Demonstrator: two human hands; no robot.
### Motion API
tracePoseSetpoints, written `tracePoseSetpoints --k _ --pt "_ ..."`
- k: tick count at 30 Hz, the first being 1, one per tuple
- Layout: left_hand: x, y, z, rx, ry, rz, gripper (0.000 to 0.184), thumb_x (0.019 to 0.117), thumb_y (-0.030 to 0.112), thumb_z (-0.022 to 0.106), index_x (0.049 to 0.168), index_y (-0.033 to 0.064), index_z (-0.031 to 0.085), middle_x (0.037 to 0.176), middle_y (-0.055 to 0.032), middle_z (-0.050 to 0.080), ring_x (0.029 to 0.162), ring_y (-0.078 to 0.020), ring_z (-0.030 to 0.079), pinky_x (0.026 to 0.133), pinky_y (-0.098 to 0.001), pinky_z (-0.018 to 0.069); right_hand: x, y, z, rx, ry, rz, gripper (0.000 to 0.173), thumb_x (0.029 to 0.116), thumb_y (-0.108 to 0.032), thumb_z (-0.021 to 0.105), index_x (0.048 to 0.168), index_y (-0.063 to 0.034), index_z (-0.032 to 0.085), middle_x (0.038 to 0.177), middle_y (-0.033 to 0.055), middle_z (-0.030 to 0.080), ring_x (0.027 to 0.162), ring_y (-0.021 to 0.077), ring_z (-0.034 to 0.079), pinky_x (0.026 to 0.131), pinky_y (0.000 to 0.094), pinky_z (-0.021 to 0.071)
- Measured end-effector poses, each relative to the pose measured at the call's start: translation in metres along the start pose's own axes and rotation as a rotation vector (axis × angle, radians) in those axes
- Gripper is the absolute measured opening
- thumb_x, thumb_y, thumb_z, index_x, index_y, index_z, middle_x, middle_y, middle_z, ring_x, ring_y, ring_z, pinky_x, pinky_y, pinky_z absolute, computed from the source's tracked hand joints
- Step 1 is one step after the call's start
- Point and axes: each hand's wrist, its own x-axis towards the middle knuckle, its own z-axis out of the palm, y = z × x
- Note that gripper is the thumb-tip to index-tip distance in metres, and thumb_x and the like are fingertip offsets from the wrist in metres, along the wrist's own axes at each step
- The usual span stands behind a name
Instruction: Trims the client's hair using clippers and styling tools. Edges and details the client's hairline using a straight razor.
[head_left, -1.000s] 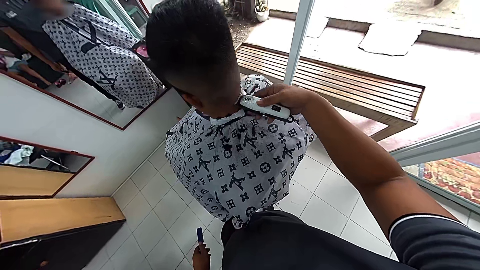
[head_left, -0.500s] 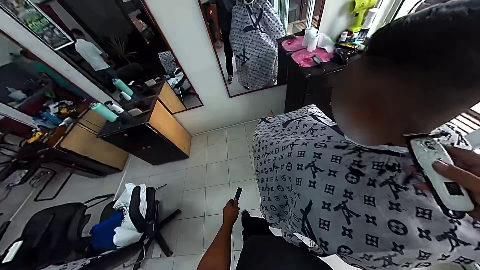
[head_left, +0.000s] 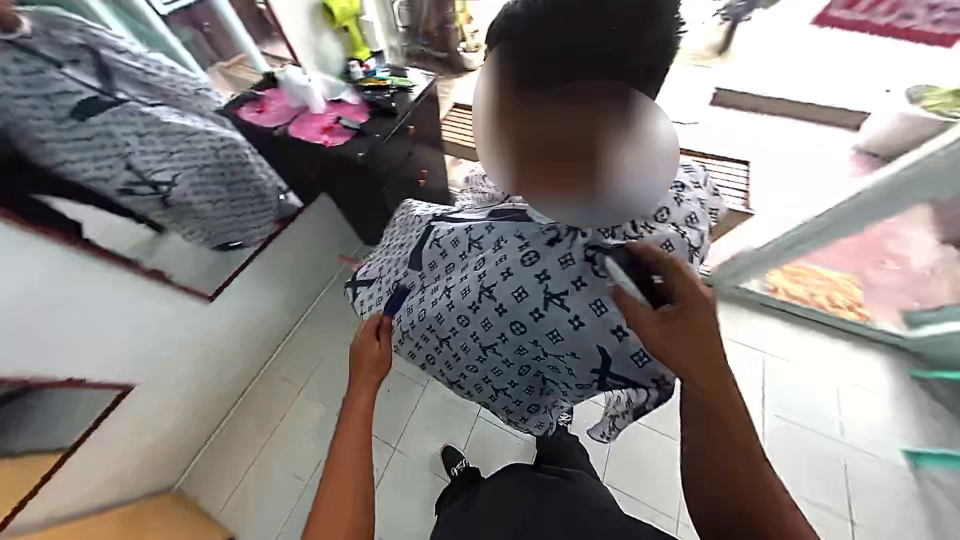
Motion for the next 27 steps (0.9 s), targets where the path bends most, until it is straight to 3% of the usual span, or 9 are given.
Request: tracePoseSetpoints --k 2,5,7,11,15,18,22,25,27 --pt "0.059 0.037 -0.026 0.055 -0.066 0.276 0.038 0.1099 0.021 0.045 0.123 -0.0078 0.065 0.113 -0.0273 0.068 0.109 -0.0422 0.066 0.097 -0.0609 0.0495 -0.023 -0.016 0.009 0.023 0.010 0.039 0.053 0.0921 -0.028 0.072 0.141 -0.0098 0.060 0.127 0.0141 0.067 0.102 0.0173 0.068 0.083 0.0351 0.0585" --pt "0.138 0.123 -0.055 0.114 -0.160 0.681 0.034 0.1084 0.020 0.049 0.125 -0.0035 0.067 0.116 -0.0256 0.068 0.111 -0.0421 0.066 0.098 -0.0594 0.0507 -0.047 -0.041 0.013 0.040 0.029 0.097 0.053 0.0918 -0.028 0.072 0.139 -0.0074 0.061 0.126 0.0136 0.068 0.101 0.0142 0.069 0.083 0.0311 0.0588" --pt "0.177 0.176 -0.066 0.161 -0.204 0.900 0.034 0.1088 0.022 0.048 0.124 -0.0010 0.068 0.111 -0.0245 0.068 0.107 -0.0418 0.066 0.095 -0.0594 0.0517 -0.055 -0.053 0.012 0.067 0.045 0.125 0.053 0.0918 -0.028 0.072 0.139 -0.0062 0.061 0.126 0.0129 0.068 0.103 0.0124 0.069 0.084 0.0289 0.0592" --pt "0.222 0.236 -0.074 0.219 -0.199 1.154 0.036 0.1096 0.027 0.046 0.125 0.0021 0.068 0.101 -0.0216 0.067 0.096 -0.0393 0.067 0.088 -0.0571 0.0533 -0.055 -0.058 0.016 0.156 0.100 0.146 0.054 0.0903 -0.025 0.074 0.138 -0.0045 0.061 0.128 0.0112 0.067 0.107 0.0088 0.068 0.087 0.0245 0.0591" --pt "0.244 0.230 -0.063 0.289 -0.314 1.190 0.033 0.1086 0.023 0.049 0.126 0.0021 0.068 0.105 -0.0232 0.067 0.100 -0.0413 0.067 0.091 -0.0586 0.0530 -0.048 -0.053 0.029 0.207 0.118 0.211 0.055 0.0905 -0.025 0.074 0.140 -0.0061 0.059 0.130 0.0107 0.066 0.109 0.0098 0.068 0.088 0.0259 0.0591" --pt "0.257 0.211 -0.058 0.325 -0.399 1.268 0.025 0.1060 0.017 0.054 0.115 0.0007 0.071 0.100 -0.0223 0.066 0.098 -0.0413 0.066 0.089 -0.0583 0.0533 -0.040 -0.053 0.035 0.189 0.080 0.231 0.056 0.0904 -0.025 0.074 0.140 -0.0055 0.060 0.131 0.0120 0.066 0.109 0.0108 0.068 0.088 0.0269 0.0590" --pt "0.275 0.229 -0.071 0.202 -0.308 1.308 0.034 0.1089 0.023 0.045 0.122 0.0005 0.068 0.106 -0.0212 0.066 0.102 -0.0389 0.065 0.090 -0.0575 0.0515 -0.018 -0.067 0.045 0.129 0.039 0.287 0.052 0.0907 -0.029 0.071 0.138 -0.0088 0.062 0.128 0.0107 0.067 0.108 0.0136 0.067 0.090 0.0319 0.0573" --pt "0.292 0.231 -0.067 0.231 -0.342 1.385 0.033 0.1086 0.023 0.046 0.116 -0.0003 0.068 0.102 -0.0215 0.065 0.099 -0.0396 0.065 0.089 -0.0573 0.0515 0.008 -0.078 0.064 0.215 0.048 0.393 0.055 0.0904 -0.027 0.073 0.139 -0.0070 0.058 0.124 0.0114 0.068 0.101 0.0151 0.069 0.085 0.0345 0.0597" --pt "0.296 0.220 -0.052 0.232 -0.376 1.438 0.030 0.1076 0.021 0.049 0.113 0.0003 0.069 0.099 -0.0221 0.065 0.097 -0.0415 0.066 0.087 -0.0583 0.0526 0.026 -0.081 0.080 0.374 0.064 0.442 0.058 0.0906 -0.021 0.074 0.141 -0.0035 0.051 0.126 0.0116 0.066 0.103 0.0157 0.070 0.087 0.0343 0.0607"
